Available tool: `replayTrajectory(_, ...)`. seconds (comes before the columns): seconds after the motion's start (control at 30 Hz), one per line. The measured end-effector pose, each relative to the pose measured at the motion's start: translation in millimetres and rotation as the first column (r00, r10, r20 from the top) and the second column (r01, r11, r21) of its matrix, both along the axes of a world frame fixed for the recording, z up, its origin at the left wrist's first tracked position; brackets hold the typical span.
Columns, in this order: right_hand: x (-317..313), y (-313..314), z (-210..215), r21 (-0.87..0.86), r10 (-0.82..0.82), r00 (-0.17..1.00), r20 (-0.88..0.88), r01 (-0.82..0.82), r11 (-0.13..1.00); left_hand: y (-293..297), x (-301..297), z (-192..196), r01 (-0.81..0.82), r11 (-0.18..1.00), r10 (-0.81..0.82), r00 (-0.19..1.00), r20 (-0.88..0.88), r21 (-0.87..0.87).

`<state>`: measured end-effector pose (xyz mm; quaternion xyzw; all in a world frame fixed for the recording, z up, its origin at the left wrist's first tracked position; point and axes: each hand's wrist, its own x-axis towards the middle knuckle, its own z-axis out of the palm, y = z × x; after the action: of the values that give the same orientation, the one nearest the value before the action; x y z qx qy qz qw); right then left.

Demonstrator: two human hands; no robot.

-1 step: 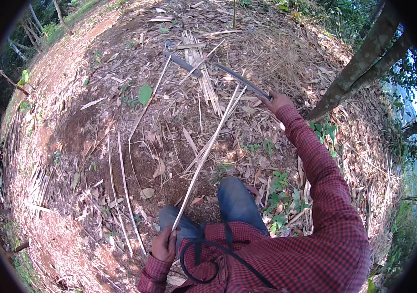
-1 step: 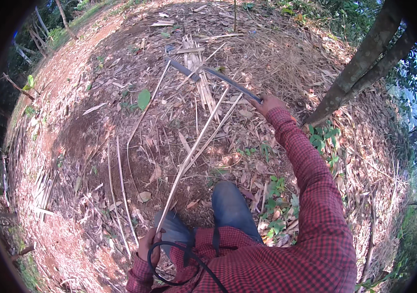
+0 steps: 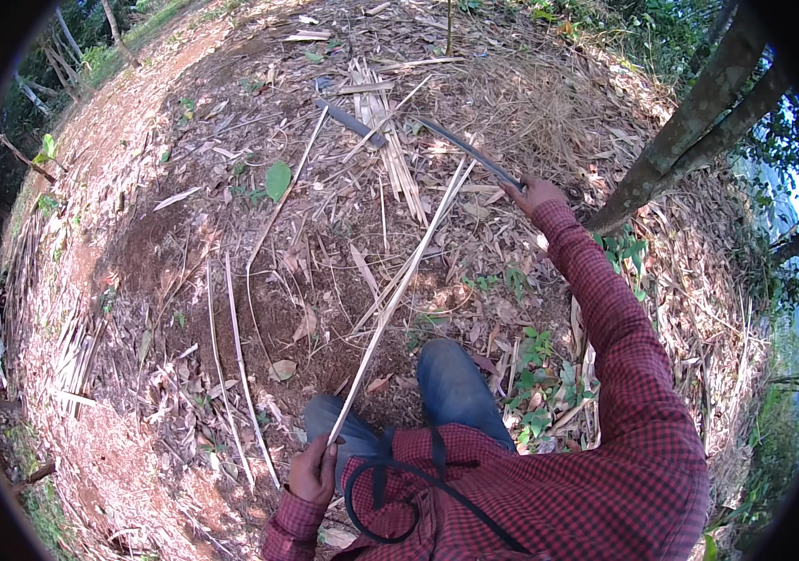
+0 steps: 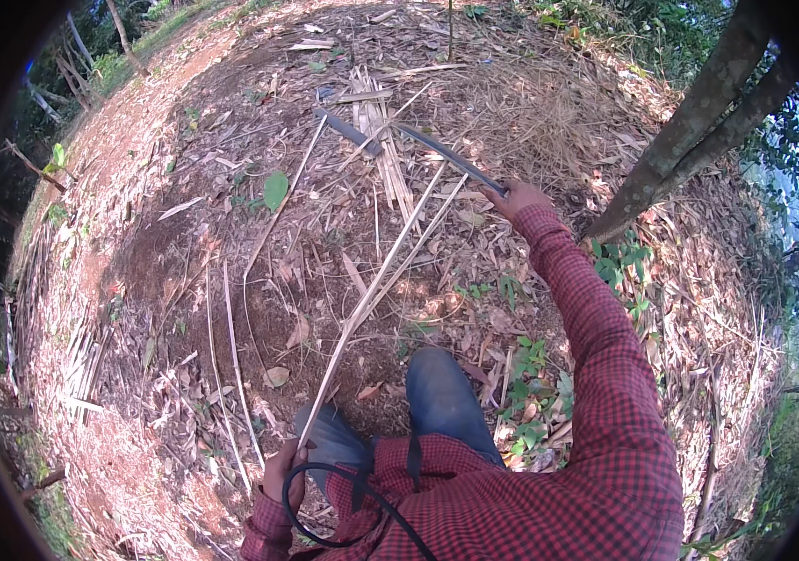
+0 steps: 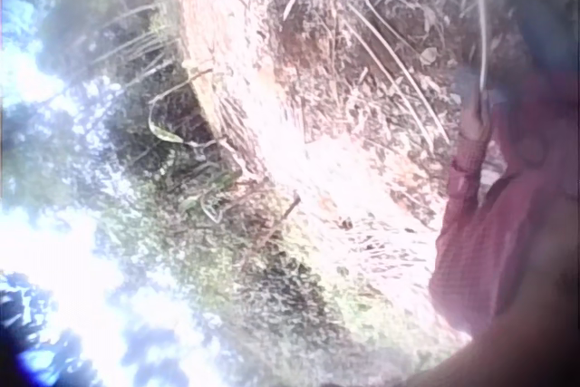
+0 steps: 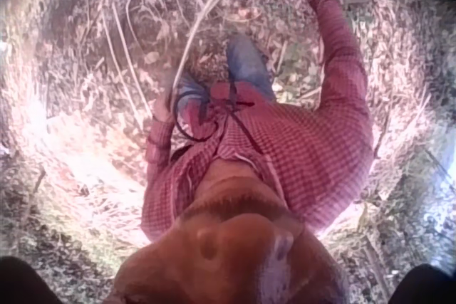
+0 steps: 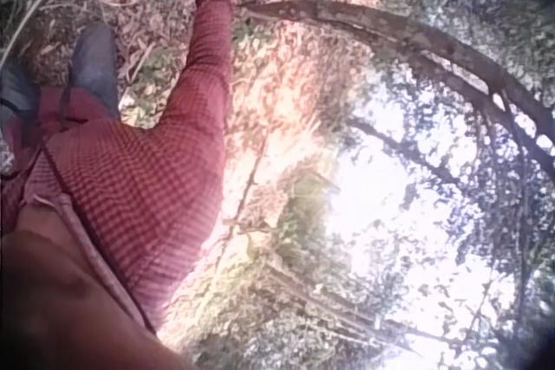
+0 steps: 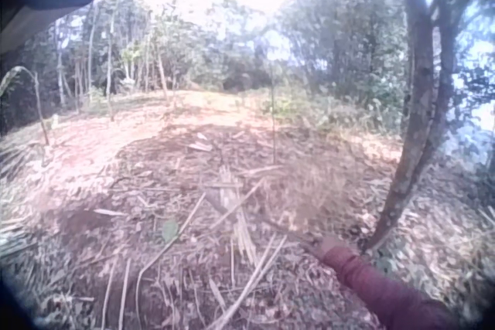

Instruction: The person uses a machete to split a long bamboo stalk into thin strips. They hold the bamboo with their left hand and repeatedly strike it with the machete in their right hand, progressively reducing the stalk's thickness. The resulting strips are dropped onto the ground.

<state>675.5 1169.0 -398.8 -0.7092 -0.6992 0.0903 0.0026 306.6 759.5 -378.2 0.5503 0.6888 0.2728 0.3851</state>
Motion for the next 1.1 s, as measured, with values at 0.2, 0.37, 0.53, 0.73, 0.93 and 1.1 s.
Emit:
replayTrajectory(0.2,8,0,-18,-0.095,-0.05,0.993,0.11,0.061,0.994,8,-9,-14,0.064,0.996,-0.062,0.997,0.047,-0.059)
replayTrajectory(0.37,8,-36,-13,-0.026,0.078,0.993,0.086,-0.076,0.997,-1,-29,-10,0.047,0.995,-0.048,0.999,-0.01,-0.093)
replayTrajectory(0.53,41,-7,-37,-0.029,-0.226,0.974,-0.007,0.226,0.974,-24,-35,-22,0.002,1.0,-0.001,0.998,0.061,-0.024)
replayTrajectory(0.73,12,-38,-35,0.009,-0.274,0.905,-0.325,0.292,0.956,-11,-37,-26,-0.238,0.967,0.25,0.95,0.187,-0.088)
replayTrajectory(0.93,-57,-121,-20,0.124,0.155,0.883,-0.443,-0.111,0.986,78,-21,-53,-0.308,0.929,0.361,0.637,0.681,-0.204)
replayTrajectory(1.1,-124,-172,8,0.17,0.608,0.774,-0.179,-0.584,0.794,113,-10,-38,-0.181,0.93,0.367,0.46,0.809,-0.319)
